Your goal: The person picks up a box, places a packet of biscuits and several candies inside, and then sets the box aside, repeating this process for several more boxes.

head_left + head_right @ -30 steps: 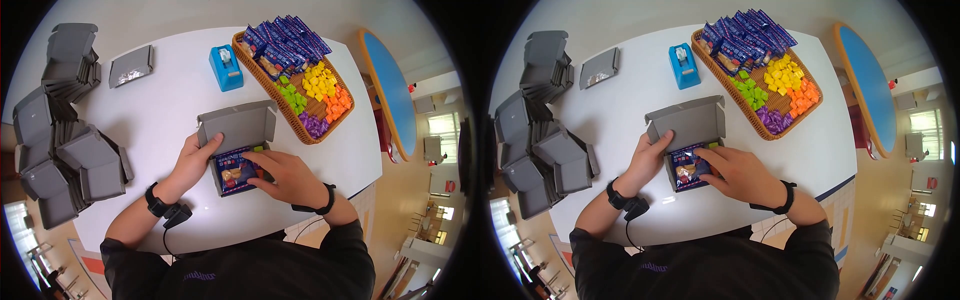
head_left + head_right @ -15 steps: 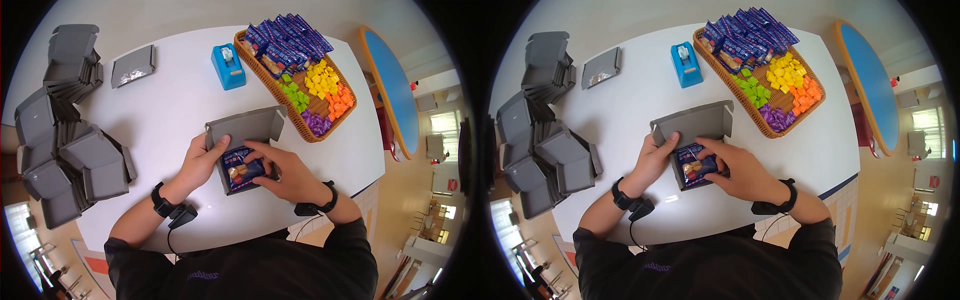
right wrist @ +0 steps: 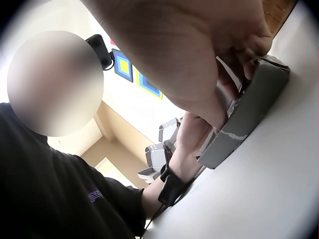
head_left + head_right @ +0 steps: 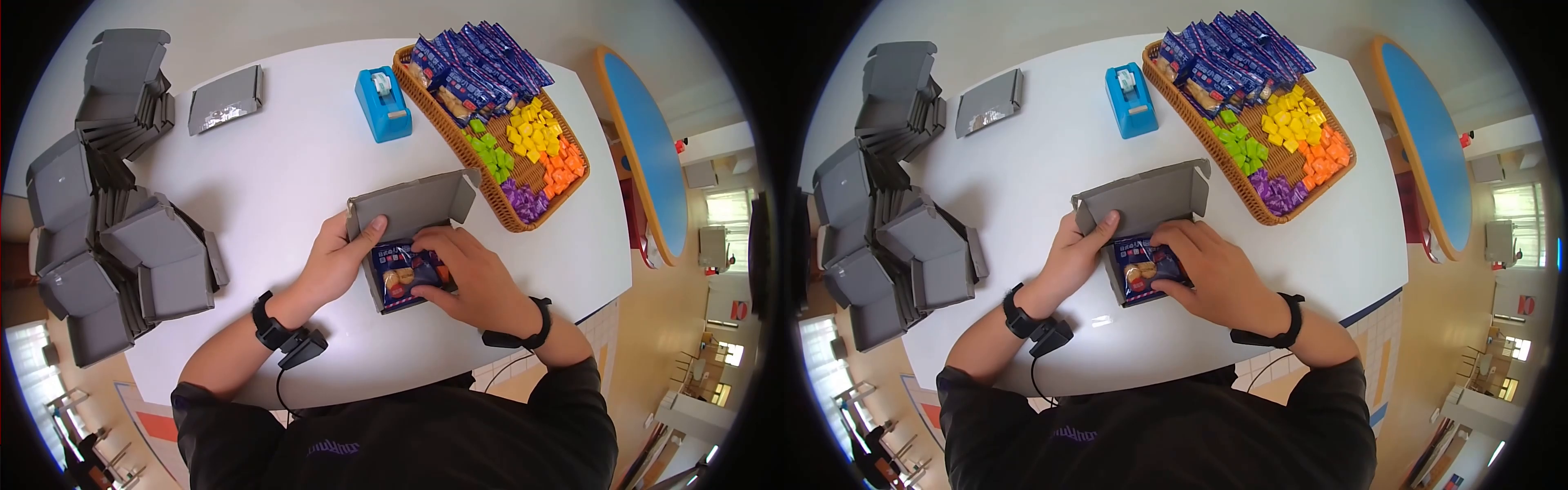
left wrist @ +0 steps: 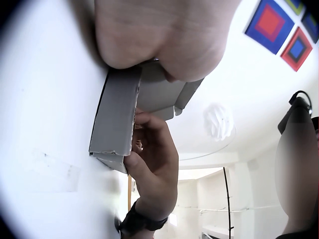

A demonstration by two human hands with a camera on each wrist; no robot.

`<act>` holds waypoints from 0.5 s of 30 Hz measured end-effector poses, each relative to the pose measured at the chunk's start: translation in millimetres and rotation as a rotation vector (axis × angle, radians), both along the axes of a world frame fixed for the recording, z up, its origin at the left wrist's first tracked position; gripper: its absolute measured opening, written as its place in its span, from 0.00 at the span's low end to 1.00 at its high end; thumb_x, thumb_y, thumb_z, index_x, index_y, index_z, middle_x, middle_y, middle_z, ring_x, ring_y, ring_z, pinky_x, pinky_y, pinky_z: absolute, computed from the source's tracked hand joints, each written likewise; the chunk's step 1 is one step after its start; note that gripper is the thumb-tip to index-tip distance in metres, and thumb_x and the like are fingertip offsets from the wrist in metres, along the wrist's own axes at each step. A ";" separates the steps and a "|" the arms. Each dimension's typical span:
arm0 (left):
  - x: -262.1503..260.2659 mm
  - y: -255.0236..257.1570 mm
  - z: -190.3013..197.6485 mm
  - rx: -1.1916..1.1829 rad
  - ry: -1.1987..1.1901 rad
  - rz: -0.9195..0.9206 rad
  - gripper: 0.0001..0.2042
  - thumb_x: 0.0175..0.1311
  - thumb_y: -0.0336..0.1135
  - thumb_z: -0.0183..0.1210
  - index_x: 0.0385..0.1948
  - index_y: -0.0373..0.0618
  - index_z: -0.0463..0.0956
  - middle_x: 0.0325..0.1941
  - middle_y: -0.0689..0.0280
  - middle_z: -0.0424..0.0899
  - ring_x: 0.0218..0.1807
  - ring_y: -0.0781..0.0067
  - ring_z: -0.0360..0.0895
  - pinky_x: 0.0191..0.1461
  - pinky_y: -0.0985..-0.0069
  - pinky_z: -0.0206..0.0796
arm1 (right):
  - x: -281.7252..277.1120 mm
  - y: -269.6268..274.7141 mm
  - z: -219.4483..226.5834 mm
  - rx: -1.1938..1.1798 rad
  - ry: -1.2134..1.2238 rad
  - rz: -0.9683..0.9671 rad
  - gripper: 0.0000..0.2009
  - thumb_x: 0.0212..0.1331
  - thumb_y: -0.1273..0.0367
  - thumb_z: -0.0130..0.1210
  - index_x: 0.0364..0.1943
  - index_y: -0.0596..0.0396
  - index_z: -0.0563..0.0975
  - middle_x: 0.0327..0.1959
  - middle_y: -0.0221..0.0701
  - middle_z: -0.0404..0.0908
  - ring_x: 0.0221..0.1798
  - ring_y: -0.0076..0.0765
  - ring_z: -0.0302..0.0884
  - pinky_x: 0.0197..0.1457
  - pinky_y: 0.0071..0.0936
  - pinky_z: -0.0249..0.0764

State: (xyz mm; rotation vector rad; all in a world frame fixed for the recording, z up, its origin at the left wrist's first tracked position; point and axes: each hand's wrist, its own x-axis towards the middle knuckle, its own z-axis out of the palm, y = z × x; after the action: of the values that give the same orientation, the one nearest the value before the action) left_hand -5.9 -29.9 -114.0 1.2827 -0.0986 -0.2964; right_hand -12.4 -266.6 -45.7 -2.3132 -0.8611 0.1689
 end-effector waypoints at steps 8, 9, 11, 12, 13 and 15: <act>0.2 1.9 1.1 0.025 0.013 -0.026 0.20 0.83 0.42 0.54 0.62 0.34 0.76 0.57 0.63 0.86 0.58 0.77 0.77 0.65 0.73 0.69 | 7.3 -8.3 -2.1 0.021 0.237 0.005 0.14 0.62 0.70 0.69 0.51 0.52 0.81 0.39 0.32 0.79 0.41 0.37 0.79 0.42 0.33 0.79; 0.2 1.7 1.8 0.034 0.011 -0.027 0.20 0.83 0.42 0.54 0.62 0.34 0.76 0.58 0.63 0.86 0.59 0.77 0.77 0.65 0.73 0.69 | 9.9 -10.2 0.0 0.002 0.232 0.037 0.13 0.62 0.70 0.68 0.49 0.53 0.82 0.38 0.31 0.79 0.41 0.37 0.79 0.42 0.33 0.78; -0.2 1.1 4.4 0.038 0.005 -0.018 0.20 0.83 0.42 0.53 0.63 0.34 0.76 0.58 0.62 0.86 0.59 0.77 0.77 0.65 0.73 0.69 | 9.6 -9.4 1.4 0.009 0.206 0.056 0.11 0.62 0.70 0.68 0.46 0.53 0.82 0.37 0.31 0.79 0.40 0.37 0.78 0.42 0.35 0.77; -0.2 0.9 5.5 0.041 0.002 -0.014 0.20 0.84 0.42 0.53 0.63 0.34 0.76 0.58 0.62 0.86 0.59 0.76 0.77 0.65 0.73 0.69 | 7.1 -7.1 0.6 0.036 0.185 0.043 0.10 0.62 0.70 0.68 0.45 0.53 0.82 0.36 0.31 0.79 0.40 0.38 0.78 0.42 0.36 0.76; 0.2 0.5 6.2 0.037 -0.010 -0.011 0.20 0.84 0.42 0.53 0.63 0.34 0.76 0.58 0.62 0.86 0.59 0.77 0.77 0.65 0.73 0.69 | 6.3 -5.7 0.0 0.063 0.162 0.031 0.09 0.61 0.71 0.68 0.44 0.53 0.83 0.36 0.31 0.79 0.40 0.38 0.77 0.43 0.37 0.76; -0.1 -0.4 7.1 0.030 -0.030 -0.006 0.20 0.84 0.42 0.52 0.63 0.34 0.76 0.58 0.62 0.86 0.59 0.77 0.77 0.65 0.72 0.70 | 6.7 -5.6 -0.3 0.024 0.124 0.076 0.09 0.61 0.72 0.68 0.44 0.54 0.82 0.35 0.32 0.79 0.40 0.41 0.77 0.45 0.38 0.75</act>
State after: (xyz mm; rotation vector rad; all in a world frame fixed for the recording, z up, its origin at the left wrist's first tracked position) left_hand -6.0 -30.3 -106.9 1.3174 -0.1233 -0.2849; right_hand -5.6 -272.2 -46.1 -2.2240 -0.8829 0.3300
